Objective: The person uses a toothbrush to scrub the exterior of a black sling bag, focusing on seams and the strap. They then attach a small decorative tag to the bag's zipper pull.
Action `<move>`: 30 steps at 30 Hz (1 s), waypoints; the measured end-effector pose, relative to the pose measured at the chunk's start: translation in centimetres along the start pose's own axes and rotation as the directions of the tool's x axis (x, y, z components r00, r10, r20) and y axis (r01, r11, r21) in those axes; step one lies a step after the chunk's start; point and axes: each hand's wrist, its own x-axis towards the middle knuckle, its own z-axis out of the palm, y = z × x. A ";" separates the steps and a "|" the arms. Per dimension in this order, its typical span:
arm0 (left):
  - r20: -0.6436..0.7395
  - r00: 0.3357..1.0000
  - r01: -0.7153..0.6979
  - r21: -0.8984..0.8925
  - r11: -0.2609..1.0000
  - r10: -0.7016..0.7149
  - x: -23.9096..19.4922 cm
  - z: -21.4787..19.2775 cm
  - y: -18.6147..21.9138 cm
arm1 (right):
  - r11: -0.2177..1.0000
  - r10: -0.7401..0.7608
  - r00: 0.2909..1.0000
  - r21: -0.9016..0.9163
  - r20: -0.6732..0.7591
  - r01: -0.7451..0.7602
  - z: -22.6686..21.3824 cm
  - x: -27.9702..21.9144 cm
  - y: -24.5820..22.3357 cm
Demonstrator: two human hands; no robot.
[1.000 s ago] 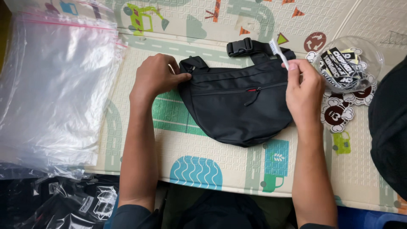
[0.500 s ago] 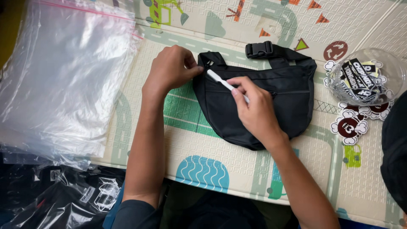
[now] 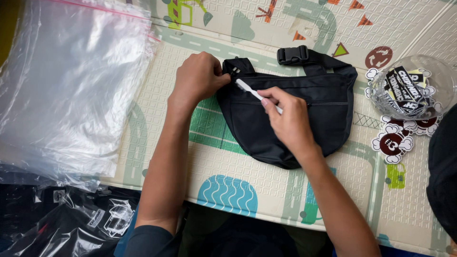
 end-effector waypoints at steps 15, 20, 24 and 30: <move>-0.020 0.986 -0.169 -0.049 0.984 0.168 -2.4 -2.8 5.2 | 0.964 0.265 0.963 0.033 -0.041 -0.264 -7.3 -2.3 2.2; 0.089 0.989 -0.122 0.016 0.992 0.120 -1.4 -0.5 4.1 | 0.916 0.263 0.949 -0.265 -0.172 -0.302 -12.7 -4.3 7.4; 0.097 0.988 -0.124 0.029 0.992 0.120 -1.2 -0.6 4.0 | 0.926 0.138 0.921 -0.283 -0.363 -0.250 -15.2 -4.7 10.5; 0.143 0.984 -0.109 0.019 0.994 0.105 -1.6 -1.5 4.8 | 0.946 0.299 0.954 0.137 -0.031 -0.293 -12.8 -3.9 8.2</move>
